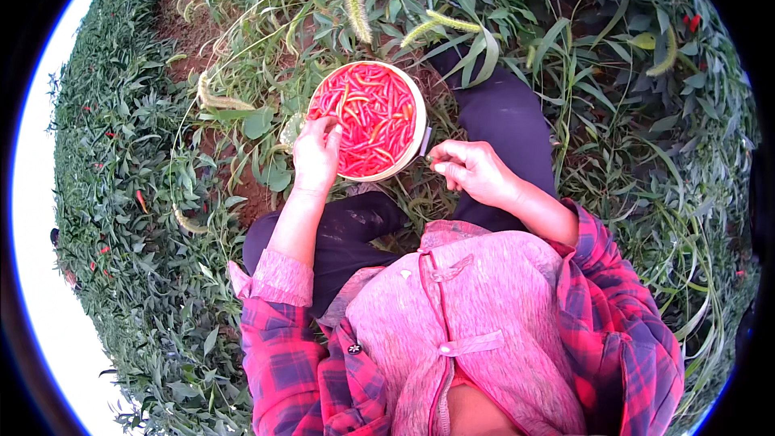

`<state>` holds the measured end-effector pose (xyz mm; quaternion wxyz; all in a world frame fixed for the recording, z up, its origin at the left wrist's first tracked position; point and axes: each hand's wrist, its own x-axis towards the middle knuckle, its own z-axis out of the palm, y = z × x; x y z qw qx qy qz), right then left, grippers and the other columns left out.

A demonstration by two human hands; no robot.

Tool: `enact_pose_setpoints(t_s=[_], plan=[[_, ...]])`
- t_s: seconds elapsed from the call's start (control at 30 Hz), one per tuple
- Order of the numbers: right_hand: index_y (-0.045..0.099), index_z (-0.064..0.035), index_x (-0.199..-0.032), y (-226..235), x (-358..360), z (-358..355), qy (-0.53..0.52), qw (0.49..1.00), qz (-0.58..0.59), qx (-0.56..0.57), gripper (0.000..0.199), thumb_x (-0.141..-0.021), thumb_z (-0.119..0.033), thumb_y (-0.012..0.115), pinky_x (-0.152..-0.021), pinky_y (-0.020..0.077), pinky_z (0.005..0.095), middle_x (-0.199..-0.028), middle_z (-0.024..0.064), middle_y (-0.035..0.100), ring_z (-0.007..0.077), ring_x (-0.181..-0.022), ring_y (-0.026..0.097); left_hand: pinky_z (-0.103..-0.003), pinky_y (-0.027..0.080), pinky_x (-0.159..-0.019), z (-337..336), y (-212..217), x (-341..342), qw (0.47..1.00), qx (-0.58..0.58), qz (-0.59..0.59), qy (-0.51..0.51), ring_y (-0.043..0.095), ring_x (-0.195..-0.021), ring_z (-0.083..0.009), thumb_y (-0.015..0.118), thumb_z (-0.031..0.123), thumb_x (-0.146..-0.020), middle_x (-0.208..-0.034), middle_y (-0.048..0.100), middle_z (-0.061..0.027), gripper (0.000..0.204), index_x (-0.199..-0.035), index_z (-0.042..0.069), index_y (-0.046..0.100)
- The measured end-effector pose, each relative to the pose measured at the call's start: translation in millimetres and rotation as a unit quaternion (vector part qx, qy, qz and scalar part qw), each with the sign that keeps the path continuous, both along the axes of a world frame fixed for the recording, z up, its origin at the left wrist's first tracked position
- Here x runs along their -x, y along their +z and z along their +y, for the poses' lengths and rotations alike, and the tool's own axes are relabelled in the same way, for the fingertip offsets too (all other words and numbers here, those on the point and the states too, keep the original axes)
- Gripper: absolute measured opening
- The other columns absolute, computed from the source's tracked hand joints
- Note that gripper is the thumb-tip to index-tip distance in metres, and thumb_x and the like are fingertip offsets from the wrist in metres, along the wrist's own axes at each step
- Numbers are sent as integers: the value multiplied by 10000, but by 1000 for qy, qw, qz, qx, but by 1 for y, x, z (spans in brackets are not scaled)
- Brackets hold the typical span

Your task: The person harvests red chili peppers from plants in a field. They pick the peppers by hand and place them into a bowl held in their lap.

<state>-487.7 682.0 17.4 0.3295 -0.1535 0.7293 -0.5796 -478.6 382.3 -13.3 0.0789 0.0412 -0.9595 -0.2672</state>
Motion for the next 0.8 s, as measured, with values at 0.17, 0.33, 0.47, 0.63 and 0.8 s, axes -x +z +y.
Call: enact_pose_setpoints(t_s=[0.17, 0.33, 0.47, 0.63, 0.8], plan=[[634, -8, -984, 3, -12, 17, -37, 981, 189, 13, 140, -851, -50, 635, -609, 499, 292, -795, 77, 633, 142, -671, 616, -397, 510, -682, 112, 80, -30, 973, -98, -87, -189, 644, -764, -303, 658, 321, -875, -844, 621, -138, 317, -982, 28, 606], [596, -19, -910, 12, -35, 27, -12, 949, 314, -34, 150, -782, -82, 644, -696, 518, 443, -813, 169, 622, 377, -799, 633, -435, 485, -618, 144, 64, -58, 979, 3, -37, -198, 625, -709, -348, 644, 228, -879, -757, 600, -149, 189, -851, 50, 587], [608, -31, -898, 22, -48, 32, -26, 934, 353, -56, 131, -788, -84, 654, -684, 525, 425, -810, 159, 632, 356, -790, 639, -379, 447, -563, 154, 60, -73, 981, -52, 27, -187, 579, -607, -271, 640, 188, -892, -680, 548, -112, 209, -779, 29, 563], [633, -4, -961, 37, -47, 32, 14, 993, 84, 82, 153, -850, -97, 683, -531, 478, 248, -776, 43, 635, 98, -563, 577, -229, 366, -531, 148, 55, -96, 901, -417, -16, -122, 456, -607, -54, 589, 238, -960, -678, 510, 17, 260, -811, 25, 582], [648, -22, -984, 12, -27, 13, -30, 991, -72, 108, 142, -887, -126, 652, -496, 442, 210, -777, -2, 638, 47, -538, 522, -248, 426, -591, 135, 44, -112, 901, -390, -96, -162, 518, -644, -107, 635, 180, -909, -752, 572, -27, 154, -879, 32, 608]])
